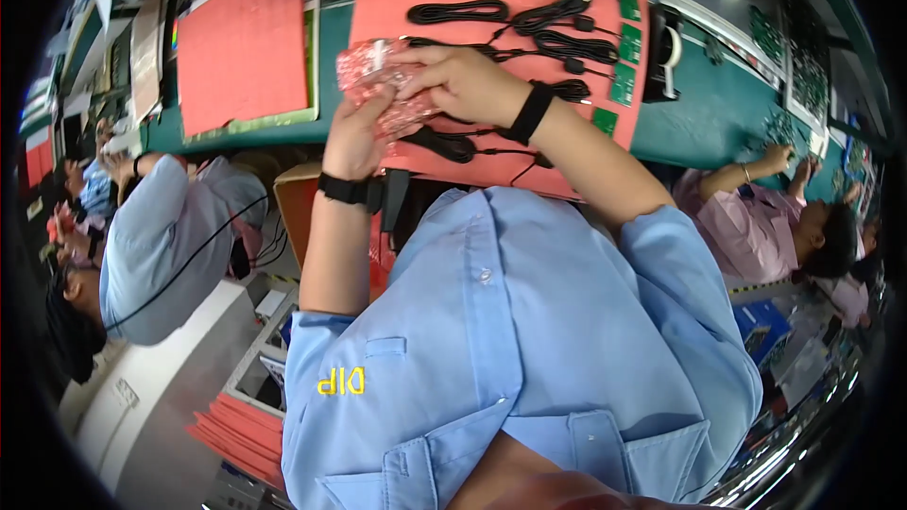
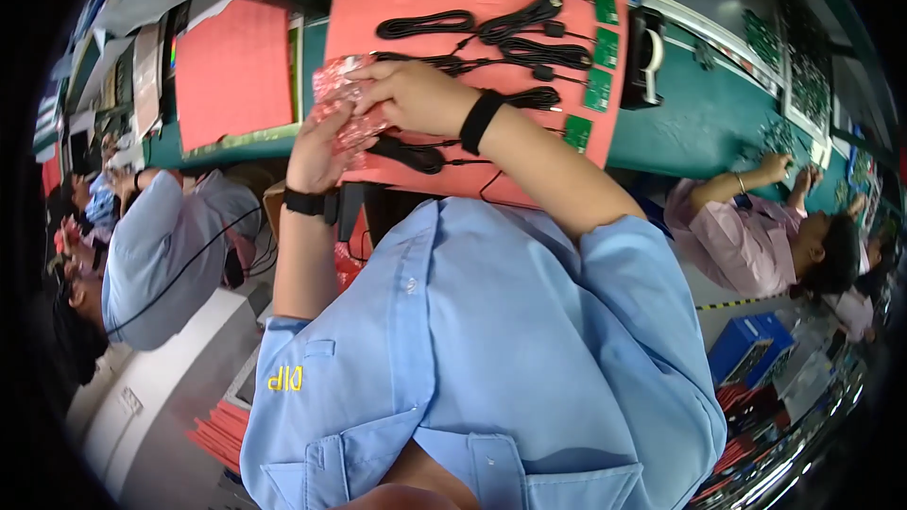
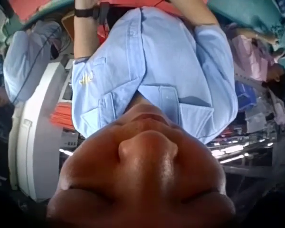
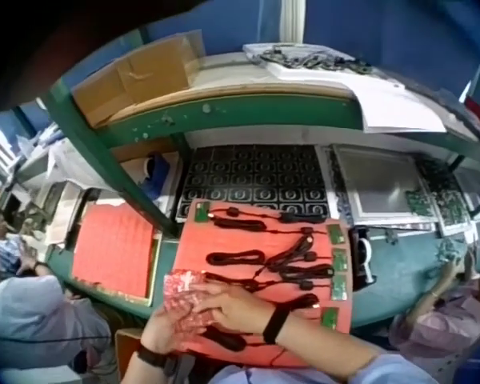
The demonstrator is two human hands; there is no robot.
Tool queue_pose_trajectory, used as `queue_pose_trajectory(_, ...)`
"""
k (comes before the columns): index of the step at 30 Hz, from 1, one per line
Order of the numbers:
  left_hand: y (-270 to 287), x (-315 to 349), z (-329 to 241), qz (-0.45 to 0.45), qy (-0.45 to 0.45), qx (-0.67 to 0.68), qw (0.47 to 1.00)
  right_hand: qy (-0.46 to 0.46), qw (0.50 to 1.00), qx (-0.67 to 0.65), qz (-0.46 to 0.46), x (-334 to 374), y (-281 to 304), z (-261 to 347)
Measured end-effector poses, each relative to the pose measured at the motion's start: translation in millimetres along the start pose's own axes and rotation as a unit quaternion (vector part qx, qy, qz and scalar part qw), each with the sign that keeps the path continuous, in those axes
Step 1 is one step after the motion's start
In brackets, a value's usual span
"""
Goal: The person retrieves a circuit board and bubble wrap from a box, wraps the board, and secures the package with tape. They repeat this process multiple times, placing some wrapped boards onto a pink foam board.
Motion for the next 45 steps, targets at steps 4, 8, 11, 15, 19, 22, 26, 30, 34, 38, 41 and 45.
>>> queue_pose_trajectory(4,35,-2,-26,-0.089,-0.059,-0.084,0.991,-0.05,0.976,0.036,-0.208,50,90,44)
queue_pose_trajectory(8,62,-5,-31,-0.104,-0.068,-0.108,0.986,-0.281,0.799,-0.12,-0.518,200,198,-34)
queue_pose_trajectory(11,57,-9,-36,-0.1,-0.063,-0.12,0.986,-0.462,0.75,0.101,-0.462,306,233,-147)
queue_pose_trajectory(15,61,-11,-36,-0.119,-0.069,-0.126,0.982,-0.586,0.722,-0.03,-0.366,325,208,-211)
queue_pose_trajectory(19,63,-7,-36,-0.134,-0.074,-0.125,0.98,-0.51,0.692,-0.236,-0.454,337,191,-217)
queue_pose_trajectory(22,80,-1,-35,-0.147,-0.078,-0.12,0.979,-0.458,0.688,-0.266,-0.497,351,160,-199)
queue_pose_trajectory(26,83,1,-25,-0.143,-0.07,-0.101,0.982,-0.417,0.789,-0.003,-0.45,371,151,-217)
queue_pose_trajectory(30,89,15,-27,-0.164,-0.081,-0.07,0.981,-0.385,0.825,0.221,-0.349,334,161,-194)
queue_pose_trajectory(34,54,15,-9,-0.144,-0.086,-0.016,0.986,-0.426,0.823,0.315,-0.204,348,201,-194)
queue_pose_trajectory(38,36,1,7,-0.079,-0.08,0.031,0.993,-0.495,0.79,0.356,-0.063,406,211,-216)
queue_pose_trajectory(41,25,10,26,-0.062,-0.071,0.03,0.995,-0.467,0.819,0.285,-0.174,382,212,-181)
queue_pose_trajectory(45,30,2,30,-0.092,-0.103,0.04,0.99,-0.318,0.898,0.13,-0.275,259,160,-85)
Point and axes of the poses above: each hand's wrist, its own x-axis away from the middle knuckle, its own y-axis out of the back of the hand, z = x × y, the point moved 9 cm from there along -x, towards the middle knuckle, and after that the axes turned 1 degree about z, right-handed, at the moved point
